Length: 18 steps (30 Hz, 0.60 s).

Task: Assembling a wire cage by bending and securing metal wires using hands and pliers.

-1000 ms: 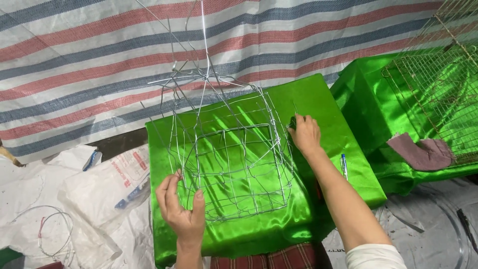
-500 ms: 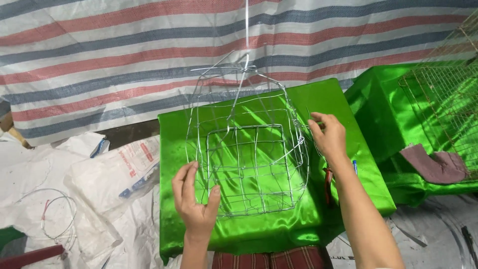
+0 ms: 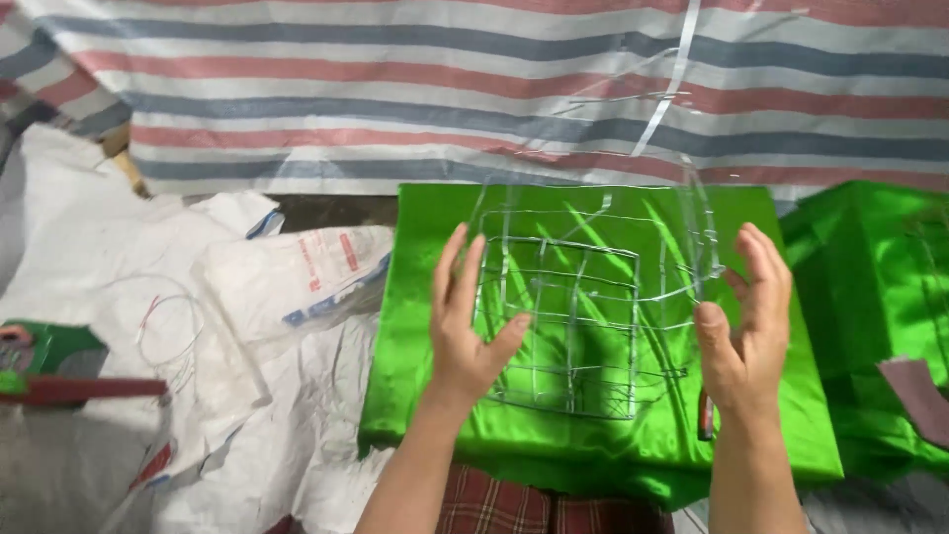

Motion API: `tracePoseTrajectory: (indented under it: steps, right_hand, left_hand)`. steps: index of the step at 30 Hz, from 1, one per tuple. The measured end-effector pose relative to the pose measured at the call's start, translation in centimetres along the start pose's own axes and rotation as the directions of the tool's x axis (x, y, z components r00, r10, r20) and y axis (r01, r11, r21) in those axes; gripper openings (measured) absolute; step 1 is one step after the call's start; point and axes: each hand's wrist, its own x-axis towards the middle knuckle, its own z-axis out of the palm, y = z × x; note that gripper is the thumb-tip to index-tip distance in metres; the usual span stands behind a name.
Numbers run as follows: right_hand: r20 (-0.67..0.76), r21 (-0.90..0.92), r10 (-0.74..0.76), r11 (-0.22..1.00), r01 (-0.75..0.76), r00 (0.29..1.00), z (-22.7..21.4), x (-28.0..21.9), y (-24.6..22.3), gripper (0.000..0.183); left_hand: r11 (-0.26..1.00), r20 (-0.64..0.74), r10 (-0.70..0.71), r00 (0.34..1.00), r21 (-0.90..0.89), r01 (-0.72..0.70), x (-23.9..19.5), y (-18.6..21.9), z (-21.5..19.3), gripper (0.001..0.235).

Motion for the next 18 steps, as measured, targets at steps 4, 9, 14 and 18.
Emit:
tracePoseTrajectory:
  steps: [4,9,14,18]
  right_hand:
    - [0.104,0.039,0.06,0.997,-0.064,0.993,1.3,-1.0,-0.4,0.084]
    - [0.033,0.004,0.034,0.999,-0.035,0.999,1.6,-0.8,-2.4,0.08]
    - [0.076,-0.002,0.123,0.992,-0.123,0.99,2.1,-0.8,-1.4,0.084]
    - [0.053,-0.059,0.152,0.987,-0.149,0.987,2.5,-0.9,-0.3,0.088]
  left_hand:
    - [0.995,0.138,-0.096,0.986,0.049,0.09,-0.3,0.4,-1.0,0.083]
    - [0.998,0.175,-0.055,0.983,-0.01,0.058,-0.7,-0.2,-0.8,0.086]
    - [0.996,0.165,-0.083,0.983,-0.028,0.088,-0.2,-1.7,-0.1,0.084]
    - [0.997,0.192,-0.048,0.98,-0.042,0.057,-0.7,-1.6,0.5,0.086]
